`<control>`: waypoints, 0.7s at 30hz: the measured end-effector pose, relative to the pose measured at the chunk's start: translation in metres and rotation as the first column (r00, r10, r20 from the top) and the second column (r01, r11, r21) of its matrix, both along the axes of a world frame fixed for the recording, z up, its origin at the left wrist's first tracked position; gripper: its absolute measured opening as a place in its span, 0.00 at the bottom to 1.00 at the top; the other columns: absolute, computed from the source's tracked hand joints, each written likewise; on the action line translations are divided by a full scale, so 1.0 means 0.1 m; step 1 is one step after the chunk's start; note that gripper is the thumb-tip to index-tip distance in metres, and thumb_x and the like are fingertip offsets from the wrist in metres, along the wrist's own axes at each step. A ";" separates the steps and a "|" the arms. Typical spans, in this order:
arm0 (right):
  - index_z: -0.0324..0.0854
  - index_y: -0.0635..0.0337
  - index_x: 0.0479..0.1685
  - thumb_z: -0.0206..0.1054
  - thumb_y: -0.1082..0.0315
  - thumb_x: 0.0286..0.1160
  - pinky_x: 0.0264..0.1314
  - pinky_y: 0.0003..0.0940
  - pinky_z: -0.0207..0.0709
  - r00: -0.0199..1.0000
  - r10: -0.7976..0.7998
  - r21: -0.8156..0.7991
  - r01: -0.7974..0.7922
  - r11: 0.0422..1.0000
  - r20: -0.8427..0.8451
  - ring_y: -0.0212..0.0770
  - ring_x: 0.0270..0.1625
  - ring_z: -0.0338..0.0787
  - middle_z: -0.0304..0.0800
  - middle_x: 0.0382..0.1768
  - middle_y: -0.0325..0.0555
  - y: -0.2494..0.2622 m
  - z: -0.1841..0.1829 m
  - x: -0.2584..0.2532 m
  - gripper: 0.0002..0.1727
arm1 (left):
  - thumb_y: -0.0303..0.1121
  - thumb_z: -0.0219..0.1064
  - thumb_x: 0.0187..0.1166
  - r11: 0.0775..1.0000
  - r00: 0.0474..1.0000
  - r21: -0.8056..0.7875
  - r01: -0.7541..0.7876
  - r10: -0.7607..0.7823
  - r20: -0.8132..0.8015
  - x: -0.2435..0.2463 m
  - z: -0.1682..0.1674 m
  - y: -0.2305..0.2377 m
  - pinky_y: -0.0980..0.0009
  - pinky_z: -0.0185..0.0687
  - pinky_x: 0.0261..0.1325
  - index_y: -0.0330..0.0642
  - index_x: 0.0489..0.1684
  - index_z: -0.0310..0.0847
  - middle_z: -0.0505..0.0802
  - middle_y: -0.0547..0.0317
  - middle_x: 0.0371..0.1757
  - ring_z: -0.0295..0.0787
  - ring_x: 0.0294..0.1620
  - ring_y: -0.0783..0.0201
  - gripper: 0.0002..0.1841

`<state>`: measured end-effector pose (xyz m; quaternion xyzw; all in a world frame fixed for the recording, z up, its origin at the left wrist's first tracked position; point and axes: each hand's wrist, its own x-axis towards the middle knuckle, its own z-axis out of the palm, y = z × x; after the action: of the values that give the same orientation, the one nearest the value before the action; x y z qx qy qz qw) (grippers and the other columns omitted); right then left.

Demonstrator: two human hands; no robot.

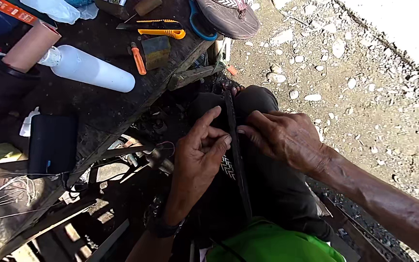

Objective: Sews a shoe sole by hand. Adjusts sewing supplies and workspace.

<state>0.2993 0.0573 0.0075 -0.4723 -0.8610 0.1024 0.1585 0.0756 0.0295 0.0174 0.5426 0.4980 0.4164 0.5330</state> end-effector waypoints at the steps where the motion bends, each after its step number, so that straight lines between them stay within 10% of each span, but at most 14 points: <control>1: 0.80 0.51 0.31 0.52 0.44 0.89 0.14 0.37 0.62 1.000 -0.027 -0.002 0.027 1.000 -0.002 0.41 0.16 0.78 0.73 0.15 0.37 -0.01 0.00 0.04 0.25 | 0.21 0.72 0.76 1.000 0.999 0.002 -0.028 0.028 0.022 0.03 0.01 0.00 0.66 0.95 0.42 0.37 0.83 0.71 0.96 0.49 0.41 0.96 0.37 0.57 0.31; 8: 0.81 0.50 0.33 0.50 0.38 0.86 0.16 0.46 0.62 0.911 -0.406 -0.135 0.412 0.901 0.071 0.45 0.15 0.77 0.72 0.13 0.38 -0.28 -0.11 0.78 0.28 | 0.21 0.75 0.73 0.994 0.995 -0.062 -0.090 0.093 0.040 0.00 0.00 0.01 0.67 0.95 0.37 0.39 0.78 0.76 0.96 0.48 0.40 0.96 0.35 0.56 0.30; 11: 0.81 0.55 0.35 0.47 0.34 0.85 0.19 0.52 0.61 0.857 -0.504 -0.166 0.516 0.841 0.107 0.50 0.16 0.76 0.72 0.12 0.44 -0.37 -0.15 1.00 0.33 | 0.30 0.70 0.80 0.991 0.985 -0.109 0.080 -0.095 -0.141 -0.12 0.02 0.00 0.78 0.80 0.27 0.42 0.74 0.81 0.90 0.64 0.31 0.82 0.25 0.72 0.22; 16: 0.81 0.44 0.29 0.54 0.34 0.85 0.20 0.33 0.65 0.867 -0.395 -0.553 0.177 0.814 -0.303 0.27 0.17 0.72 0.71 0.14 0.26 -0.43 -0.22 0.79 0.28 | 0.27 0.63 0.77 0.976 0.979 -0.109 0.189 -0.178 0.102 -0.38 0.15 -0.08 0.83 0.63 0.22 0.47 0.80 0.76 0.76 0.70 0.22 0.65 0.18 0.78 0.28; 21: 0.88 0.57 0.41 0.69 0.57 0.84 0.26 0.13 0.66 0.563 -0.370 -0.549 -0.186 0.814 -0.739 0.16 0.25 0.74 0.83 0.25 0.27 -0.44 -0.13 0.56 0.12 | 0.35 0.67 0.81 0.985 0.992 -0.134 0.108 -0.116 -0.051 -0.75 0.19 -0.25 0.85 0.69 0.24 0.49 0.78 0.78 0.83 0.71 0.27 0.73 0.21 0.79 0.24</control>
<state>0.3554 0.0137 -0.0058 -0.4402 -0.5858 0.5536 0.3957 0.0008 0.0042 0.0359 0.5456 0.5083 0.3363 0.5753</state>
